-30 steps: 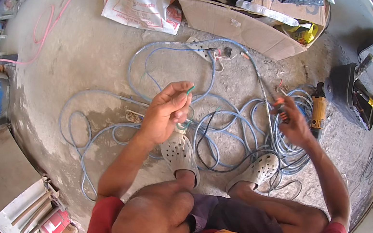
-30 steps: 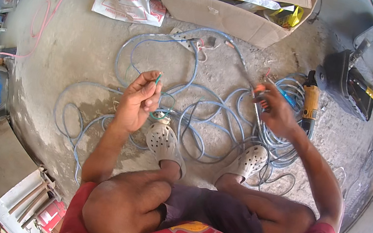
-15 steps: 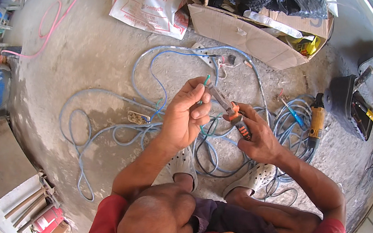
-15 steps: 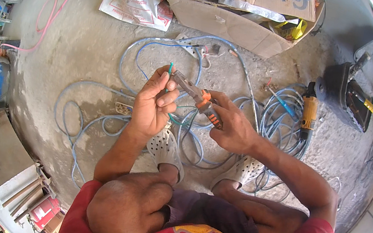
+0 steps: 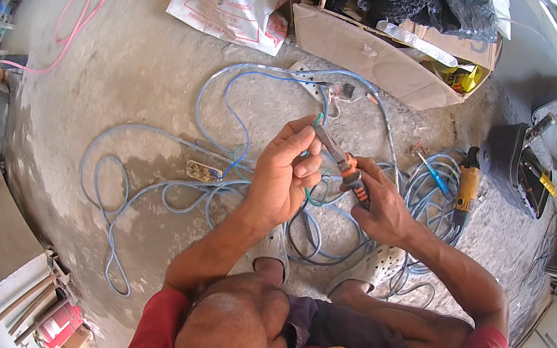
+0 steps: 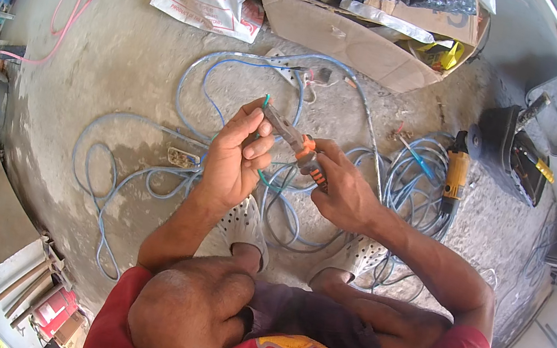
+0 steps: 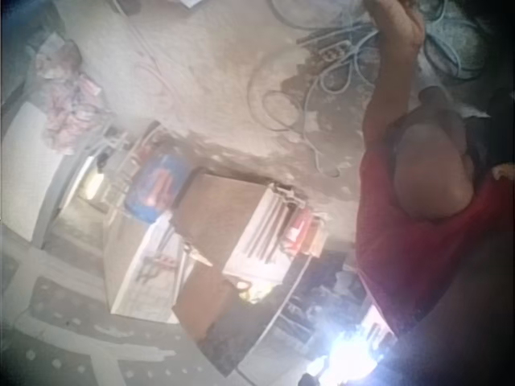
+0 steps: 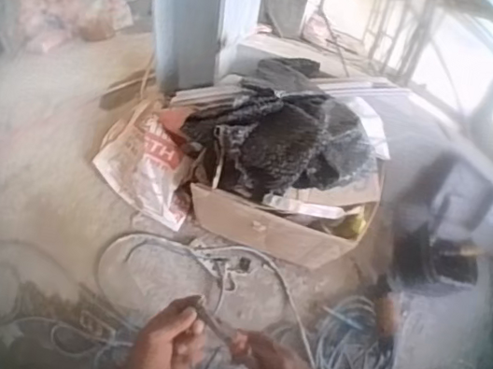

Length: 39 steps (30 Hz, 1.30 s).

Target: The person sits on the floor and uses a screwdriver to adjust terminals on a small electrical component. They then use pliers to strip the insulation from a green wire and twist the exposed strands.

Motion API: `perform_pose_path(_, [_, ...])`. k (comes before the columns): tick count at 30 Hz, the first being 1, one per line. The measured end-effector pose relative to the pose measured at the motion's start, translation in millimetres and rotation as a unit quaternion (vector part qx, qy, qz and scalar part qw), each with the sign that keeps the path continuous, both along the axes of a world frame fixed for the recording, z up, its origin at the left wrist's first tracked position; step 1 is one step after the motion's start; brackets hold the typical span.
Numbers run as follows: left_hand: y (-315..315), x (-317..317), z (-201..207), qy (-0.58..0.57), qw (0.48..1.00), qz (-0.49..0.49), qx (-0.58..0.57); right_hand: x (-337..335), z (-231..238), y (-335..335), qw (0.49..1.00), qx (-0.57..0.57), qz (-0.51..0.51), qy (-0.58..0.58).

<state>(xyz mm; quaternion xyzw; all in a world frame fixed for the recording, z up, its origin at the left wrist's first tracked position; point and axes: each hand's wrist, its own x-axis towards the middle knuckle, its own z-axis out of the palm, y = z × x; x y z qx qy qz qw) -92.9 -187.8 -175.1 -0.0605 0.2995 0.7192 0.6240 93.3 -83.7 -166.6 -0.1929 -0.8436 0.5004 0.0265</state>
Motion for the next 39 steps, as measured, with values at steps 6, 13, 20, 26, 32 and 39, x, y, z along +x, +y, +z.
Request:
perform_pose_path(6, [-3, -2, -6, 0.005, 1.000, -0.006, 0.005, -1, 1, 1, 1.000, 0.024, 0.002, -0.004])
perform_pose_path(13, [-3, 1, -10, -0.004, 1.000, -0.007, 0.015, 4, -6, 5, 0.999, 0.048, 0.009, 0.002])
perform_pose_path(20, [-4, 5, -13, 0.016, 0.999, 0.002, 0.031, 5, -3, 6, 0.999, 0.035, 0.026, 0.009])
perform_pose_path(26, [-4, 8, -13, 0.036, 0.998, 0.009, 0.046, 7, -6, 5, 0.999, 0.045, -0.024, -0.016])
perform_pose_path(32, [-2, 14, -12, 0.067, 0.997, 0.010, 0.041, 4, -11, 5, 0.992, -0.012, -0.121, -0.046])
perform_pose_path(39, [-12, 22, -13, 0.107, 0.993, -0.051, -0.018, 27, -27, 21, 0.988, 0.148, -0.037, -0.038])
